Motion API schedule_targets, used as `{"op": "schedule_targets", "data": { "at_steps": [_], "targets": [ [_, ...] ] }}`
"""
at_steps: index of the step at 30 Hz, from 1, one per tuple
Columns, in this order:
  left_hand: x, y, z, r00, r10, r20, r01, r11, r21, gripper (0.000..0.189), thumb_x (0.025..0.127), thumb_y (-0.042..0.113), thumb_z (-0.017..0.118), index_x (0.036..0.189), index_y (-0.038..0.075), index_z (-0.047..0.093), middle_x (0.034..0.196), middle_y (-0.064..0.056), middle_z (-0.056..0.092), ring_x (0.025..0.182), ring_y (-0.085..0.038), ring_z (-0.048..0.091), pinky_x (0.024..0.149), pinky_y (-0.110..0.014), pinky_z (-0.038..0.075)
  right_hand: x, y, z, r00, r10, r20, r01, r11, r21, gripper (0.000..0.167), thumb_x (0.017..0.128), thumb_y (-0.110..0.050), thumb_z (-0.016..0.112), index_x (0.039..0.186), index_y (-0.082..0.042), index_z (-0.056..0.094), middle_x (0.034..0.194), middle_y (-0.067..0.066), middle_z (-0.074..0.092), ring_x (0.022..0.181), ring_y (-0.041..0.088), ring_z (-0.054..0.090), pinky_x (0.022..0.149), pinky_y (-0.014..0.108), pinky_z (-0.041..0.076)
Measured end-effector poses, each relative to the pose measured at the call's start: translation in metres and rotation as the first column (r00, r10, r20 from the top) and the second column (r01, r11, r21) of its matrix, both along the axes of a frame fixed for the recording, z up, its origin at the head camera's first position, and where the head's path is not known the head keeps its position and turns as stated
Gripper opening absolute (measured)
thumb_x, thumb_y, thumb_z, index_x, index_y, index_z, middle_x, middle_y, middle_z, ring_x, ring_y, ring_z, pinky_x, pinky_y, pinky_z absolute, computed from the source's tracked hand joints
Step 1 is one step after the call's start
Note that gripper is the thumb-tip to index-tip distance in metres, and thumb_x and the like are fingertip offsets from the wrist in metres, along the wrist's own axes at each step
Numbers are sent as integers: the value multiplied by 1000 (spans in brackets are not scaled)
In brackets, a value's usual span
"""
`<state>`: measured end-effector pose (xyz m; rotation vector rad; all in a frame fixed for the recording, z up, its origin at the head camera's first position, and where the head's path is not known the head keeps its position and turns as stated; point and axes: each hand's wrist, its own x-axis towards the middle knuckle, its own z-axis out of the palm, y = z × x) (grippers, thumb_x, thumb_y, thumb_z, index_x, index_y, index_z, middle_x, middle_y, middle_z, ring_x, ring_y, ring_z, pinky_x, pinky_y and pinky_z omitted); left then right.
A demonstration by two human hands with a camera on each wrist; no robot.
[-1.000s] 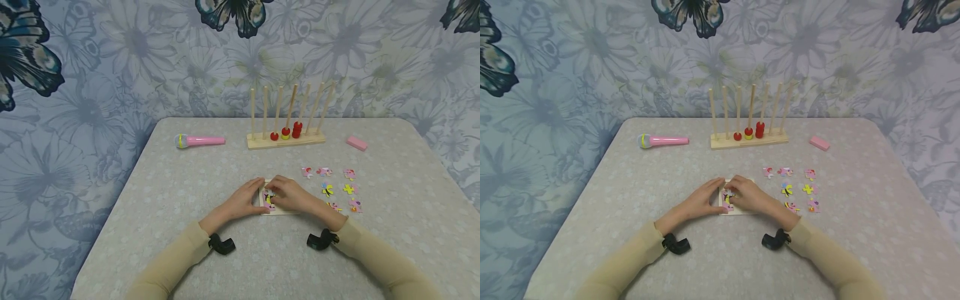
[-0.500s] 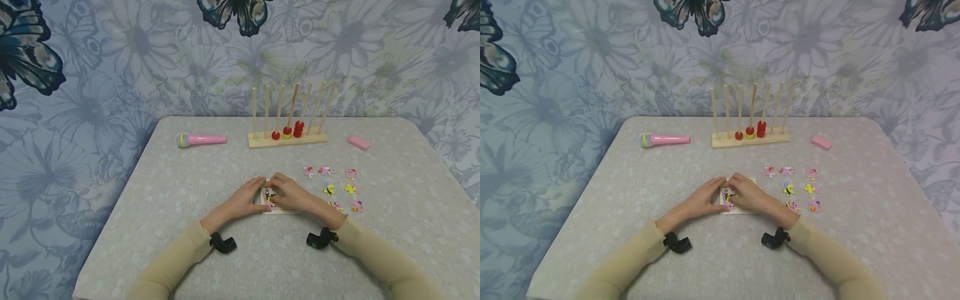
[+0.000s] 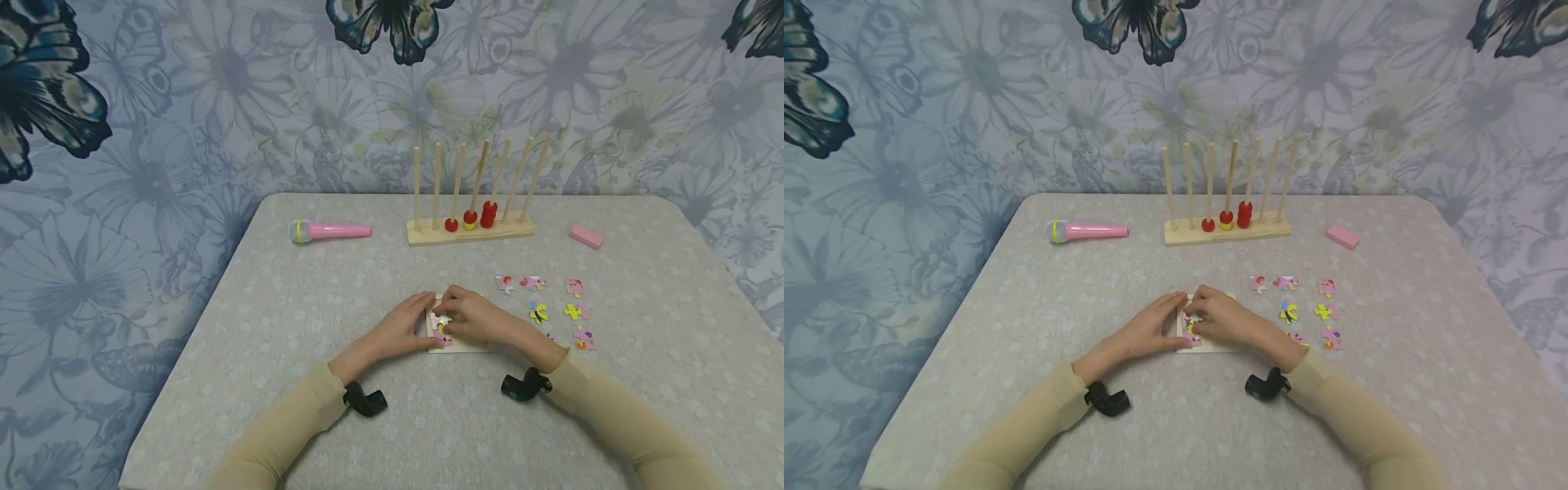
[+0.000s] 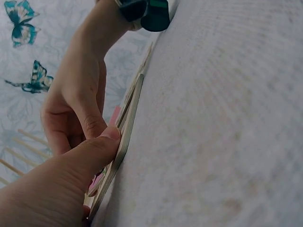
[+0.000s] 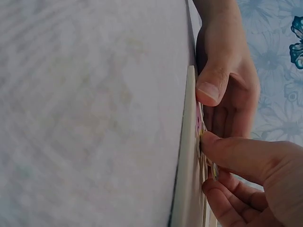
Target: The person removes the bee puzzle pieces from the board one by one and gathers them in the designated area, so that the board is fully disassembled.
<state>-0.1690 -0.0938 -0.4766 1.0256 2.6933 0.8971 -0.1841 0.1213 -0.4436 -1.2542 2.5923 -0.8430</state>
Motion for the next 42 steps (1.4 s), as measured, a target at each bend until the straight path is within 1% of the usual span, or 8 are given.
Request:
{"op": "schedule_targets", "data": {
  "at_steps": [4, 10, 15, 20, 24, 30, 36, 42],
  "targets": [
    [2, 1, 0, 1000, 0, 0, 0, 1000, -13, 91, 82, 49, 69, 146, -1, 28, 150, -15, 30, 138, -25, 24, 112, -38, 22, 0, 1, -1, 1000, 1, 26, -1, 1000, -11, 29, 82, -11, 73, 110, -3, 69, 102, 2, 56, 86, 14, 54, 73, 26, 49],
    [4, 6, 3, 1000, -5, -12, 5, 1000, -16, 89, 83, 46, 69, 145, -2, 28, 149, -16, 31, 138, -26, 25, 111, -38, 22, 2, 12, 4, 999, -37, -22, 36, 999, -17, 31, 82, -13, 73, 111, -1, 69, 100, 1, 56, 84, 13, 54, 71, 27, 49],
    [2, 6, 3, 1000, -4, 6, 4, 999, -41, 91, 83, 48, 69, 146, -2, 26, 149, -16, 30, 138, -26, 25, 112, -36, 22, 0, 55, 13, 989, -147, -24, 146, 989, -39, 32, 82, -11, 73, 112, 1, 68, 100, 5, 57, 85, 19, 55, 68, 33, 49],
    [-2, 2, 7, 1000, -2, 15, 3, 1000, -27, 91, 82, 46, 71, 146, -1, 27, 149, -17, 31, 137, -27, 26, 111, -36, 23, 1, 102, 12, 957, -285, -46, 284, 959, -17, 34, 80, -7, 75, 112, 4, 67, 105, 13, 58, 88, 26, 57, 69, 39, 50],
    [-4, 2, 11, 1000, -13, 13, 13, 1000, -5, 90, 81, 44, 72, 146, -2, 28, 148, -18, 32, 137, -29, 27, 111, -38, 24, 0, 115, 7, 946, -318, -56, 320, 947, 16, 34, 80, -12, 76, 111, 1, 68, 107, 14, 59, 89, 28, 57, 73, 42, 51],
    [-2, 3, 7, 1000, -7, 26, 7, 1000, -8, 91, 81, 45, 72, 146, -1, 27, 149, -16, 31, 137, -27, 26, 111, -36, 23, -3, 109, -1, 958, -274, -86, 277, 960, 30, 31, 79, -13, 77, 106, -1, 70, 98, 6, 61, 81, 18, 56, 68, 35, 48],
    [1, 0, 2, 1000, -4, 24, 5, 1000, -16, 91, 82, 47, 70, 147, 0, 27, 149, -16, 30, 137, -27, 26, 111, -37, 23, 7, 87, 12, 957, -281, -75, 282, 959, 8, 35, 80, -13, 76, 111, 2, 67, 106, 13, 63, 98, 31, 59, 82, 48, 50],
    [1, -1, 1, 999, -36, 21, 36, 999, 23, 97, 77, 49, 74, 148, 2, 26, 151, -14, 28, 138, -24, 24, 111, -38, 23, 25, 37, 15, 995, -103, 9, 103, 994, -31, 35, 85, -15, 71, 116, 1, 64, 113, 11, 64, 105, 27, 58, 86, 44, 49]
  ]
}}
